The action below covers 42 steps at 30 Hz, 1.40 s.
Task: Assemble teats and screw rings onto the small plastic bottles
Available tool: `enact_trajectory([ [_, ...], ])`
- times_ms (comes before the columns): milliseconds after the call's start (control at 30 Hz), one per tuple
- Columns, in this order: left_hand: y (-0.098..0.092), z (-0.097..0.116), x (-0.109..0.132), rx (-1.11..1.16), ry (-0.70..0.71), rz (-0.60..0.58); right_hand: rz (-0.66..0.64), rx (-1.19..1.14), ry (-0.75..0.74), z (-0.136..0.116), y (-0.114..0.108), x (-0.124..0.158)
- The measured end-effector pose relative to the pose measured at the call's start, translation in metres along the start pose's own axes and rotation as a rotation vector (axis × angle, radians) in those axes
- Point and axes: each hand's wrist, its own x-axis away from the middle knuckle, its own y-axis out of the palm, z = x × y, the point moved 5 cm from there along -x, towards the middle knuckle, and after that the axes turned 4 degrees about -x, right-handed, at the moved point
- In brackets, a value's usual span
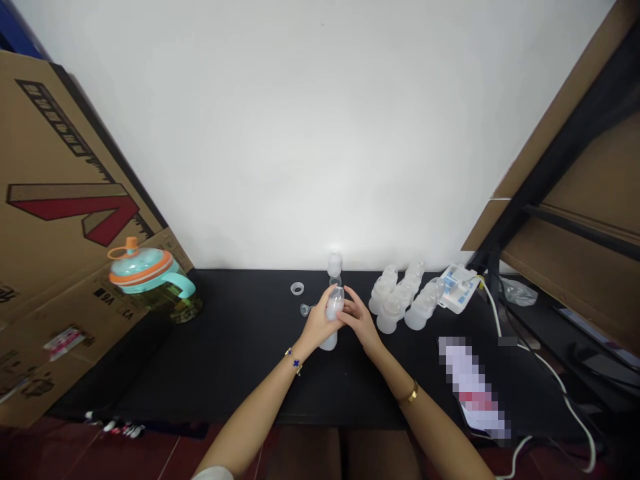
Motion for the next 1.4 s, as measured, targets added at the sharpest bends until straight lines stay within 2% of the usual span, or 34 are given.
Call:
enact_trajectory([
  [133,-0.001,0.003,0.001,-0.033,-0.015,0.013,-0.01,0.122,-0.043,0.0,-0.001,0.0],
  [267,-0.001,0.004,0.001,-0.027,-0.014,0.017,-0.022,0.14,-0.045,0.001,-0.001,0.0],
  [500,0.001,0.006,0.0,0.104,0.008,-0.071,0.021,-0.029,0.017,0.0,-0.004,0.0],
  [633,0.006,0.001,0.0,0.242,-0.049,-0.132,0.062,-0.082,0.081,0.004,-0.008,-0.001],
  [700,0.006,-0.002,0.0,0.316,-0.08,-0.097,0.06,-0.087,0.102,0.006,-0.008,-0.001],
  [833,-0.003,-0.002,-0.002,0.375,-0.072,0.05,0.036,-0.086,0.203,0.013,-0.005,0.0],
  [933,-0.012,-0.002,-0.003,0.414,-0.071,0.164,-0.048,-0.059,0.256,0.017,0.003,0.002],
  [1033,-0.016,-0.002,-0.005,0.438,-0.07,0.204,-0.11,0.0,0.264,0.023,0.008,0.002],
  [1133,-0.016,-0.003,-0.006,0.421,-0.053,0.209,-0.075,0.071,0.183,0.022,0.006,-0.001],
  [1267,-0.022,-0.007,-0.008,0.355,-0.062,0.274,0.02,0.169,0.037,0.011,0.0,-0.002],
  [1400,-0.027,-0.013,-0.01,0.314,-0.084,0.302,0.052,0.25,-0.03,0.002,0.0,0.002],
])
